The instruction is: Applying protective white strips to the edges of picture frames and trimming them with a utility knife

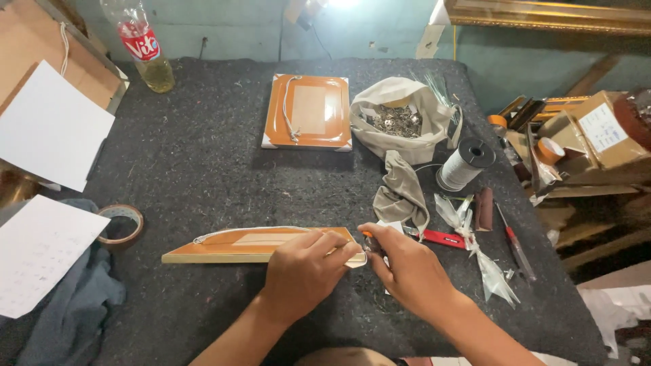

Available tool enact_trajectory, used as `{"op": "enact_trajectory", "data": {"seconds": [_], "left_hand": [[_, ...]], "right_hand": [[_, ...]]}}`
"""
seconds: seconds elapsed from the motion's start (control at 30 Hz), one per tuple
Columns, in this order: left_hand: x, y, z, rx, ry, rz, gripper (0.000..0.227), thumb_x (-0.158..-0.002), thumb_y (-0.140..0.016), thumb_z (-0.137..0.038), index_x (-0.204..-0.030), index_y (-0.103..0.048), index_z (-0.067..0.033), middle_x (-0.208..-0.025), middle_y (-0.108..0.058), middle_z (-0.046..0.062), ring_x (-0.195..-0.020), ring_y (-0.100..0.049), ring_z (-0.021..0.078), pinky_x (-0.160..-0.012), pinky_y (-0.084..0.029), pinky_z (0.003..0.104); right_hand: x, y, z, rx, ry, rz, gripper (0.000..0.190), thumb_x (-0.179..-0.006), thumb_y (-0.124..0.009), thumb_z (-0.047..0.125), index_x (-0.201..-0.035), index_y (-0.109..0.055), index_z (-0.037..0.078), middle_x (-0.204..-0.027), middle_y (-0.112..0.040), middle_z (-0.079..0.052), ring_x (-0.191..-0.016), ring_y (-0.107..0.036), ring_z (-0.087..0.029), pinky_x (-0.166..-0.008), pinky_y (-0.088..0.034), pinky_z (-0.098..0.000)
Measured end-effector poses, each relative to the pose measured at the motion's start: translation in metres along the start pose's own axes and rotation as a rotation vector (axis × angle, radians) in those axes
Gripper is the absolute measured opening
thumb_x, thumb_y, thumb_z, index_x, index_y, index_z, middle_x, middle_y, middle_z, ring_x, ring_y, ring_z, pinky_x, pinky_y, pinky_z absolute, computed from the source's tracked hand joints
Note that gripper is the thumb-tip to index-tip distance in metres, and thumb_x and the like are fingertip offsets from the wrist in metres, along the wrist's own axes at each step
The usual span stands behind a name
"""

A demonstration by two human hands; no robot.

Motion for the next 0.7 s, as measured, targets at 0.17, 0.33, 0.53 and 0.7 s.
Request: {"op": "enact_trajectory", "data": {"seconds": [0.17, 0.33, 0.53, 0.7], "left_hand": [[0.006, -0.003, -0.001, -0.009, -0.001, -0.003, 0.014, -0.072, -0.057, -0.004, -0.082, -0.059, -0.0152, -0.079, -0.054, -0.001, -0.062, -0.051, 0.0164, -0.055, -0.041, 0.029], [0.005, 0.001, -0.002, 0.022, 0.018, -0.016, 0.014, -0.07, -0.057, -0.002, -0.079, -0.056, -0.0136, -0.076, -0.053, -0.001, -0.061, -0.05, 0.018, -0.053, -0.04, 0.031], [0.011, -0.005, 0.002, 0.027, 0.031, 0.012, 0.026, -0.063, -0.063, -0.004, -0.086, -0.059, -0.0167, -0.077, -0.054, -0.002, -0.063, -0.052, 0.0178, -0.053, -0.041, 0.03], [0.008, -0.002, 0.004, 0.036, 0.039, 0.013, 0.02, -0.065, -0.067, -0.009, -0.081, -0.058, -0.0171, -0.074, -0.053, -0.002, -0.063, -0.053, 0.0181, -0.054, -0.041, 0.029]], "right_hand": [[0.001, 0.003, 0.012, 0.228, 0.081, 0.032, 0.041, -0.075, -0.053, 0.023, -0.115, -0.042, 0.021, -0.097, -0.056, 0.0, -0.085, -0.057, -0.026, -0.051, -0.047, -0.0445], [0.002, 0.005, 0.016, 0.379, 0.222, -0.066, 0.045, -0.068, -0.06, 0.029, -0.11, -0.047, 0.02, -0.087, -0.053, 0.001, -0.075, -0.058, -0.023, -0.042, -0.045, -0.0384], [0.003, -0.001, 0.014, 0.47, 0.49, -0.229, 0.036, -0.068, -0.055, 0.024, -0.102, -0.052, 0.012, -0.081, -0.055, -0.001, -0.066, -0.054, -0.021, -0.05, -0.041, -0.0324], [0.003, -0.005, 0.009, 0.487, 0.51, -0.257, 0.03, -0.072, -0.054, 0.025, -0.099, -0.051, 0.013, -0.073, -0.053, 0.0, -0.055, -0.055, -0.021, -0.041, -0.038, -0.032]]}}
Point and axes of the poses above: each hand's wrist, its own x-axis away from the middle knuckle, its own y-axis out of the back of the hand, z = x × y, the point moved 4 cm from there along -x, towards the middle knuckle
